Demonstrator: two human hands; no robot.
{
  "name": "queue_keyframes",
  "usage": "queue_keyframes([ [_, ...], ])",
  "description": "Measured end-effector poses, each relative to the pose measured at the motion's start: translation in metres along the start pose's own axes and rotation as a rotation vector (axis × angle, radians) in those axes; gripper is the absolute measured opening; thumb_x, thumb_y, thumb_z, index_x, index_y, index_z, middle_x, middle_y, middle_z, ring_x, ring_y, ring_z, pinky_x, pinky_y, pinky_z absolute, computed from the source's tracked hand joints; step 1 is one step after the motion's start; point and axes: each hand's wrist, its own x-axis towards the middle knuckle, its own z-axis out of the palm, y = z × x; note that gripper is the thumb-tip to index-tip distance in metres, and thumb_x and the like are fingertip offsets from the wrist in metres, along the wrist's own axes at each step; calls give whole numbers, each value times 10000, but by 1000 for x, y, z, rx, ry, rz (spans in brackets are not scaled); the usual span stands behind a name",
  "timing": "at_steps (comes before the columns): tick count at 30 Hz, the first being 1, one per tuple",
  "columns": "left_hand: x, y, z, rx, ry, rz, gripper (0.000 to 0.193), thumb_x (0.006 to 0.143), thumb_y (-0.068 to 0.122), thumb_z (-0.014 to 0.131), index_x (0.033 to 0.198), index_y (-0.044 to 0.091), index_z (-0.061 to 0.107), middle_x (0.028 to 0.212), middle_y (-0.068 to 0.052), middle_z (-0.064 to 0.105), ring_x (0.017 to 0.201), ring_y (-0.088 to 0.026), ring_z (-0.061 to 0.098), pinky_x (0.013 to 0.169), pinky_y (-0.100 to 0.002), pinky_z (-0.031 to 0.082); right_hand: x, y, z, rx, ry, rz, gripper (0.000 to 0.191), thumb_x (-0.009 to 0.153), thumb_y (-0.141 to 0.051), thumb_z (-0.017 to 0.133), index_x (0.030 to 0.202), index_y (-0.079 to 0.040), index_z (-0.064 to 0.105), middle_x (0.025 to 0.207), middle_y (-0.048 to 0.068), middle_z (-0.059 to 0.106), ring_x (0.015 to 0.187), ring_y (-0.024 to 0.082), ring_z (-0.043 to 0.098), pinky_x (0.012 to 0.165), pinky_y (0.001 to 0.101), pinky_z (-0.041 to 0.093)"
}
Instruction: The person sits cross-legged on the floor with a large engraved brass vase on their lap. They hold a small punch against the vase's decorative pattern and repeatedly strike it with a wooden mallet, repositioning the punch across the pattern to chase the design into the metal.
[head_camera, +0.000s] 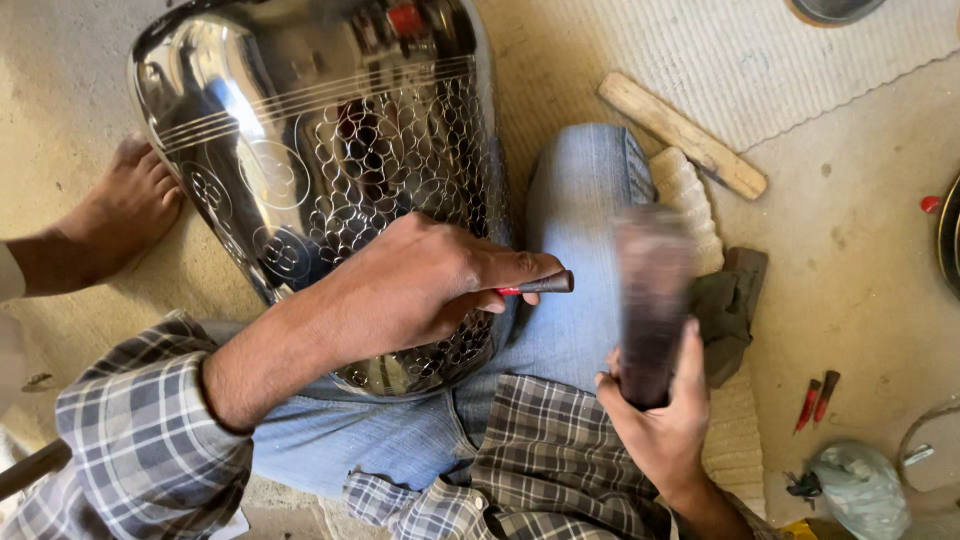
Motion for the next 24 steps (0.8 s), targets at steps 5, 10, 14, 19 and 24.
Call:
queue_keyframes([
  [5,2,0,2,39,-34,-26,386,844,123,786,1226,150,740,1117,-62,787,776,-164,792,509,-295,628,8,-2,-7,-405,-150,-100,943,716,140,746,1542,-26,323,1127,241,639,870,194,682,702,326,577],
  [10,-1,1,4,49,-63,-110,417,860,79,771,1268,149,720,1102,-58,790,716,-143,785,430,-294,587,8,5,-16,-197,-145,23,941,765,123,733,1580,16,276,897,119,632,717,162,627,605,315,526],
  [14,-8,1,1,46,19,-35,444,833,56,771,1266,145,725,1139,-63,787,774,-147,791,489,-295,610,8,12,-16,17,-153,77,915,784,125,708,1593,26,292,927,111,633,804,178,669,666,306,621],
  [19,-6,-4,1,15,40,-64,400,863,54,749,1256,120,719,1196,-89,769,772,-154,788,495,-284,613,6,5,-10,-45,-199,112,940,798,74,725,1605,32,244,923,71,665,800,122,662,701,253,587],
  [24,7,-11,-1,0,-11,-36,361,959,33,675,1313,109,681,1176,-92,773,800,-156,791,454,-257,570,8,-6,-6,-40,-128,249,945,826,35,792,1620,21,280,951,86,619,828,135,611,736,261,547],
])
